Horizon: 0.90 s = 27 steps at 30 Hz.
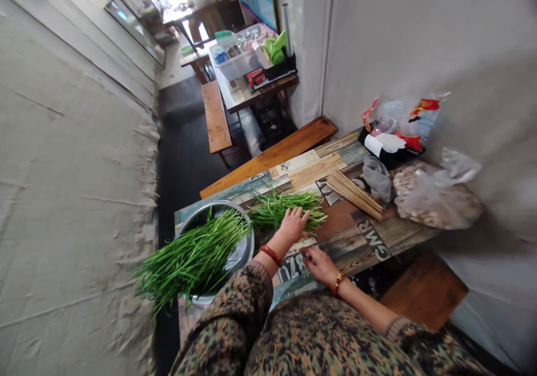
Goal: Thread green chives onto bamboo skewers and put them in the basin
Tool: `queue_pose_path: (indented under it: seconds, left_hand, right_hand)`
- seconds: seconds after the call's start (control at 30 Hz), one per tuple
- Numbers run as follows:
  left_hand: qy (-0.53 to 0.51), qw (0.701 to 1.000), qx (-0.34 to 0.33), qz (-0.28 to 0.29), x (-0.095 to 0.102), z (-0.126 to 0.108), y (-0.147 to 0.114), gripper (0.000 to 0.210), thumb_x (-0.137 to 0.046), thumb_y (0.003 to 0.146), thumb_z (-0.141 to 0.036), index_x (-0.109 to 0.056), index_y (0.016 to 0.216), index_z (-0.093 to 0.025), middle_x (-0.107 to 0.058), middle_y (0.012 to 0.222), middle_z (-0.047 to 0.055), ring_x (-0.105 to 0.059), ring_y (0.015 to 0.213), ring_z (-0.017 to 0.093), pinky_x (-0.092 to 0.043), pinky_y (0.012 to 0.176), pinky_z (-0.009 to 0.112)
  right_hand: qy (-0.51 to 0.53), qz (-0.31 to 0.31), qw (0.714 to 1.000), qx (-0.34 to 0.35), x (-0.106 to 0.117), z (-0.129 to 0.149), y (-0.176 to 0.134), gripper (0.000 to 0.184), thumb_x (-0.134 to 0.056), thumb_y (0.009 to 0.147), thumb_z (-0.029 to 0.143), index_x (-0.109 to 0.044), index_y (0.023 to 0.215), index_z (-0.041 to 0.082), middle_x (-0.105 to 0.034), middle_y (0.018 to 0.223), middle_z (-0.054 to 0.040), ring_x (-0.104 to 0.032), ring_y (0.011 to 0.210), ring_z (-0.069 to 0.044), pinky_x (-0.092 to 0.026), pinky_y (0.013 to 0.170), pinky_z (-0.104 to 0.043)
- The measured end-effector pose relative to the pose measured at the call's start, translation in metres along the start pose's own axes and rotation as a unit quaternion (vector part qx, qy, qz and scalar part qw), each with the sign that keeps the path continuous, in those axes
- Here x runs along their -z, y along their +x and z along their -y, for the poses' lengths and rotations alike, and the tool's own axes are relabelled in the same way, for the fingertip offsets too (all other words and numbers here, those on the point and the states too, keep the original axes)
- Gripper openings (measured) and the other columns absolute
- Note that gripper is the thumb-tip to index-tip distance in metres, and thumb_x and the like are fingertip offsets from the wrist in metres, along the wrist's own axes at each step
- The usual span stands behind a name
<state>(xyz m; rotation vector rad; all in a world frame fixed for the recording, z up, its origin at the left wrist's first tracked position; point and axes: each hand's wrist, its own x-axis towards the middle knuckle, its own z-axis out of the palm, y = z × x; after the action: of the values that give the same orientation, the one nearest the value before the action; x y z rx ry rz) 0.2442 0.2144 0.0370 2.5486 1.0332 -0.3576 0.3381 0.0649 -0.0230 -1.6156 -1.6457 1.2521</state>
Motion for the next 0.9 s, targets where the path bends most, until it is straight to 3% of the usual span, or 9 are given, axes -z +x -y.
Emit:
queue_pose_path:
  seconds: [0.1, 0.23, 0.37, 0.5, 0.57, 0.7, 0.8, 0.9]
  left_hand:
    - [-0.041, 0.999, -0.001, -0.017, -0.018, 0.008, -0.018, 0.070, -0.066, 0.080, -0.031, -0.037, 0.142, -0.018, -0.035, 0.149, 0.019, -0.032, 0.138, 0.034, -0.023, 0.113, 0.052]
    - [-0.118, 0.987, 0.051, -0.098, -0.016, 0.020, -0.061, 0.062, -0.060, 0.083, -0.026, -0.038, 0.141, -0.021, -0.045, 0.143, 0.015, -0.042, 0.133, 0.027, -0.031, 0.112, 0.047]
    - [-0.201, 0.950, 0.175, -0.165, -0.031, 0.035, -0.119, 0.055, -0.055, 0.084, -0.020, -0.042, 0.137, -0.019, -0.055, 0.130, 0.015, -0.054, 0.119, 0.024, -0.045, 0.102, 0.040]
    - [-0.272, 0.911, 0.260, -0.170, -0.067, 0.036, -0.176, 0.051, -0.057, 0.082, -0.020, -0.049, 0.132, -0.017, -0.059, 0.120, 0.015, -0.061, 0.104, 0.022, -0.049, 0.094, 0.039]
    - [-0.334, 0.874, 0.302, -0.181, -0.085, 0.030, -0.195, 0.050, -0.059, 0.079, -0.019, -0.052, 0.129, -0.015, -0.062, 0.114, 0.014, -0.064, 0.095, 0.021, -0.052, 0.089, 0.037]
    - [-0.473, 0.758, 0.386, -0.232, -0.107, 0.023, -0.210, 0.046, -0.059, 0.078, -0.022, -0.057, 0.123, -0.012, -0.068, 0.106, 0.012, -0.066, 0.087, 0.019, -0.053, 0.083, 0.035]
    - [-0.554, 0.681, 0.410, -0.248, -0.110, 0.022, -0.216, 0.044, -0.065, 0.074, -0.028, -0.062, 0.115, -0.013, -0.070, 0.105, 0.012, -0.066, 0.093, 0.021, -0.052, 0.085, 0.035]
    - [-0.651, 0.584, 0.432, -0.220, -0.105, 0.018, -0.229, 0.045, -0.067, 0.075, -0.038, -0.063, 0.111, -0.012, -0.069, 0.109, 0.014, -0.068, 0.090, 0.023, -0.053, 0.080, 0.036]
  right_hand:
    - [-0.010, -0.015, 1.000, -0.017, 0.009, -0.012, -0.001, 0.030, -0.047, 0.086, 0.020, -0.065, 0.110, 0.019, -0.067, 0.107, -0.0105, -0.064, 0.099, -0.022, -0.049, 0.091, -0.035]
    - [-0.016, 0.006, 1.000, -0.003, 0.010, -0.023, 0.013, 0.033, -0.046, 0.087, 0.023, -0.063, 0.115, 0.018, -0.066, 0.113, -0.0109, -0.063, 0.101, -0.021, -0.049, 0.093, -0.035]
    - [-0.058, 0.088, 0.994, 0.038, -0.014, -0.020, 0.040, 0.043, -0.050, 0.085, 0.021, -0.057, 0.127, 0.018, -0.062, 0.123, -0.0114, -0.059, 0.113, -0.021, -0.045, 0.099, -0.034]
    - [-0.089, 0.143, 0.984, 0.055, -0.037, -0.015, 0.062, 0.053, -0.055, 0.079, 0.017, -0.054, 0.132, 0.019, -0.060, 0.128, -0.0110, -0.055, 0.119, -0.020, -0.042, 0.103, -0.035]
    - [-0.114, 0.150, 0.981, 0.041, -0.035, -0.019, 0.074, 0.054, -0.052, 0.080, 0.017, -0.052, 0.134, 0.016, -0.059, 0.129, -0.0132, -0.054, 0.121, -0.022, -0.040, 0.105, -0.038]
    - [-0.158, 0.148, 0.976, 0.017, -0.008, -0.028, 0.102, 0.050, -0.046, 0.083, 0.020, -0.053, 0.133, 0.018, -0.064, 0.117, -0.0117, -0.059, 0.112, -0.024, -0.041, 0.102, -0.042]
    - [-0.172, 0.135, 0.976, 0.018, 0.011, -0.021, 0.119, 0.048, -0.048, 0.082, 0.020, -0.056, 0.130, 0.021, -0.066, 0.112, -0.0096, -0.061, 0.109, -0.024, -0.042, 0.100, -0.040]
    - [-0.176, 0.102, 0.979, 0.018, 0.018, -0.005, 0.117, 0.045, -0.052, 0.081, 0.019, -0.061, 0.124, 0.022, -0.067, 0.114, -0.0094, -0.060, 0.109, -0.025, -0.042, 0.099, -0.038]
